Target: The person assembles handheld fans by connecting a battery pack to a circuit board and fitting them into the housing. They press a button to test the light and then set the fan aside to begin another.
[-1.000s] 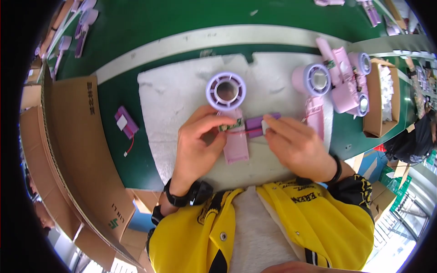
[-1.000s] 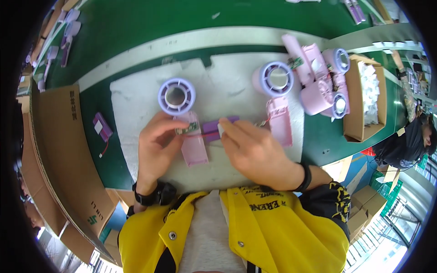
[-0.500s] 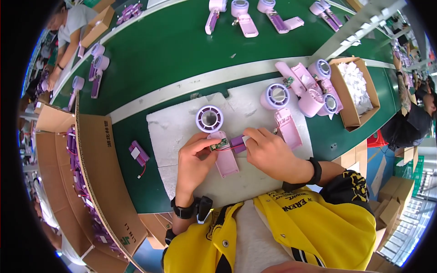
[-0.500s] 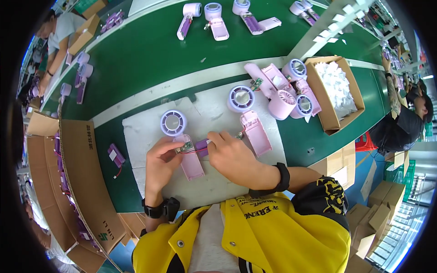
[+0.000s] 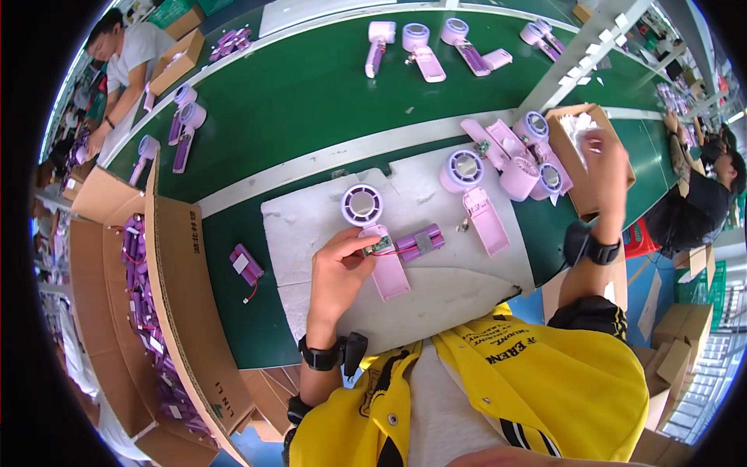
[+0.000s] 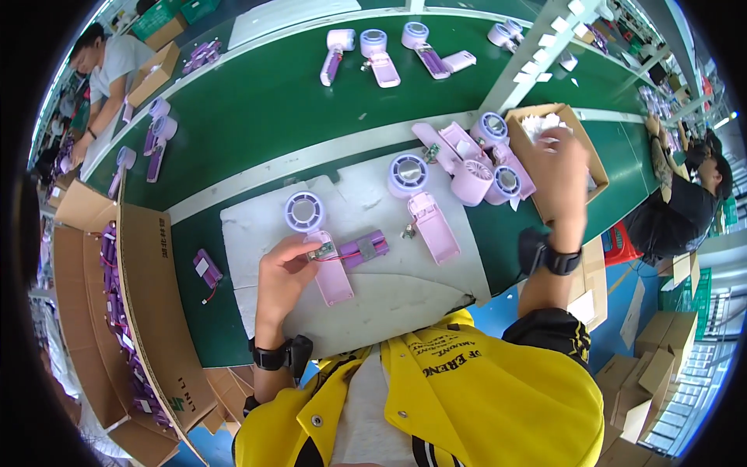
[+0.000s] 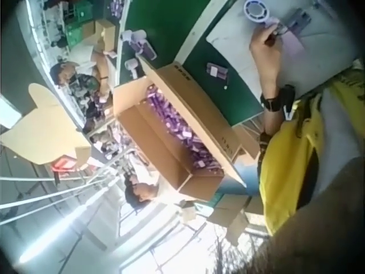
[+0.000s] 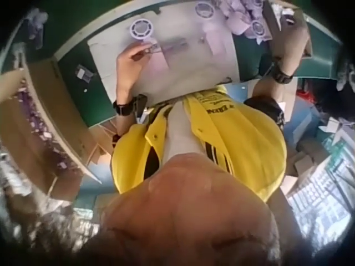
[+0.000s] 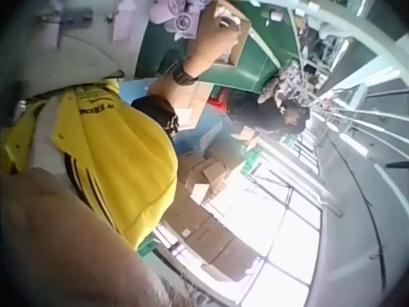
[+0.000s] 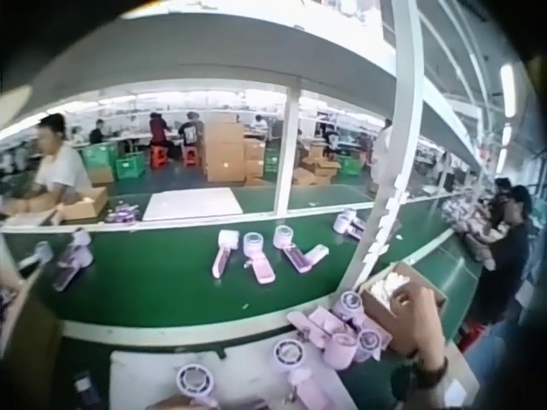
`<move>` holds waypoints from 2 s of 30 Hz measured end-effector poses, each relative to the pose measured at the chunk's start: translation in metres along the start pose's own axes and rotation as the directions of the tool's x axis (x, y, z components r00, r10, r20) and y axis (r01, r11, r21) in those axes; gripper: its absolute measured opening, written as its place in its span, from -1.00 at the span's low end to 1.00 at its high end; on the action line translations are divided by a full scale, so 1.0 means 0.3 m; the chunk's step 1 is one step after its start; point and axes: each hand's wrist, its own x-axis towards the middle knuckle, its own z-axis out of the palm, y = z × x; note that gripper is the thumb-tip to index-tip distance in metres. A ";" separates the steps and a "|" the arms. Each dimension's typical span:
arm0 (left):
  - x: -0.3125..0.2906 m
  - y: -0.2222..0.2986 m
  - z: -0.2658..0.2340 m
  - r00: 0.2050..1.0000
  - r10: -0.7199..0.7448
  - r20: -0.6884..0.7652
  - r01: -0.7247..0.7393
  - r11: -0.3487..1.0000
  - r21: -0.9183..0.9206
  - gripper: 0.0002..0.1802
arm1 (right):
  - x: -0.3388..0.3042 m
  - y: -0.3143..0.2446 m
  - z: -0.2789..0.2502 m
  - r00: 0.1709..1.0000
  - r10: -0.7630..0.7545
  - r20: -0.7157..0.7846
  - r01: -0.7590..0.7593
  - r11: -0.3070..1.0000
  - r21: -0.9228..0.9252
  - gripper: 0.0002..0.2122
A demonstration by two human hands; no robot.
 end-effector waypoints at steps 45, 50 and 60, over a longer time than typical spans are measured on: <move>0.006 0.027 0.099 0.995 0.066 -0.079 -0.071 0.996 -0.057 -0.62 | -0.045 -0.747 0.115 0.082 -0.864 0.496 0.492 0.468 0.734 -0.59; 0.026 0.011 0.087 0.990 0.112 -0.080 -0.120 0.988 -0.094 -0.59 | -0.205 -0.538 0.177 0.340 -0.772 0.538 0.493 0.633 0.597 -0.55; 0.015 0.025 0.048 0.989 0.129 -0.066 -0.128 0.991 0.024 -0.60 | -0.236 -0.534 0.157 0.182 -0.508 0.842 -0.306 0.785 0.539 -0.48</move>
